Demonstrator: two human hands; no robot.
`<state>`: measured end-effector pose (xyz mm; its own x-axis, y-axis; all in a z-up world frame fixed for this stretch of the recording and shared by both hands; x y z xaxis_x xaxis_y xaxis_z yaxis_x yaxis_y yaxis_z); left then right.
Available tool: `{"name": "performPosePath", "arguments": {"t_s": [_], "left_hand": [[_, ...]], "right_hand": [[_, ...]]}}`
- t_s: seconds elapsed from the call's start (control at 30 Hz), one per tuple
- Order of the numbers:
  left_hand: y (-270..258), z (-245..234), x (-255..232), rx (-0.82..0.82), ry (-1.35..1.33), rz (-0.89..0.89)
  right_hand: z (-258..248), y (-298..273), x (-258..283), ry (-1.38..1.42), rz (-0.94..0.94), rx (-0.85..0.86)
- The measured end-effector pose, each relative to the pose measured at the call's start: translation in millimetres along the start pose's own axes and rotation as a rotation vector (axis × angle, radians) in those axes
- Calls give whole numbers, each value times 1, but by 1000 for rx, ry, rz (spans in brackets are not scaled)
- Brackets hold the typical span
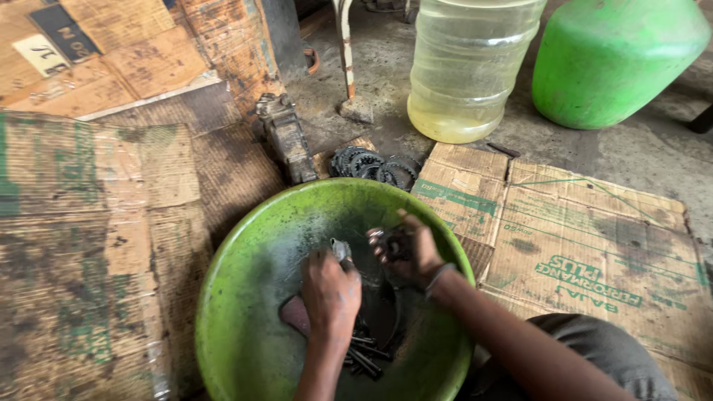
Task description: The person cleans various metal engine components in a green plastic basin by hand, pouring fluid from a bottle over them and wiping them.
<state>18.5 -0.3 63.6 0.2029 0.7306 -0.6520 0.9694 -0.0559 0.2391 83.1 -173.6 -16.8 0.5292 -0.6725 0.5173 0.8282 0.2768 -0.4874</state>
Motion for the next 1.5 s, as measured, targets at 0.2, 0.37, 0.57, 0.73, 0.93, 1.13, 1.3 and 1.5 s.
{"name": "performPosePath", "arguments": {"t_s": [0.2, 0.37, 0.57, 0.73, 0.93, 1.13, 1.3, 1.5], "left_hand": [[1, 5, -12, -139, -44, 385], [5, 40, -19, -78, 271, 577], [-25, 51, -20, 166, 175, 460], [-6, 21, -18, 138, 258, 235], [9, 34, -7, -40, 354, 458], [-14, 69, -31, 201, 332, 422], [-23, 58, -34, 199, 72, 278], [-19, 36, -47, -163, -234, 432]], "right_hand": [[1, -13, -1, 37, 90, -115], [-12, 1, -20, -46, 65, -127], [-16, 9, 3, 45, 93, 53], [-16, 21, 11, 91, -2, 32], [3, 3, 1, 131, 90, 75], [3, -11, 9, 178, 17, 144], [10, -17, 9, 27, 20, 166], [25, -21, -5, -124, -29, 141]]}}
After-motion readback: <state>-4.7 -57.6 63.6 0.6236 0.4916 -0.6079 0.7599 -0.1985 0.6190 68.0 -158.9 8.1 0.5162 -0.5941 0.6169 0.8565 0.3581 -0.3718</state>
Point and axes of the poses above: each hand's wrist, its own y-axis towards the middle knuckle, its own z-axis out of the palm, x = y × z, the point moved 3 cm from there along y, towards the middle knuckle, and after that the axes turned 13 degrees about z, right-handed, at the moved point
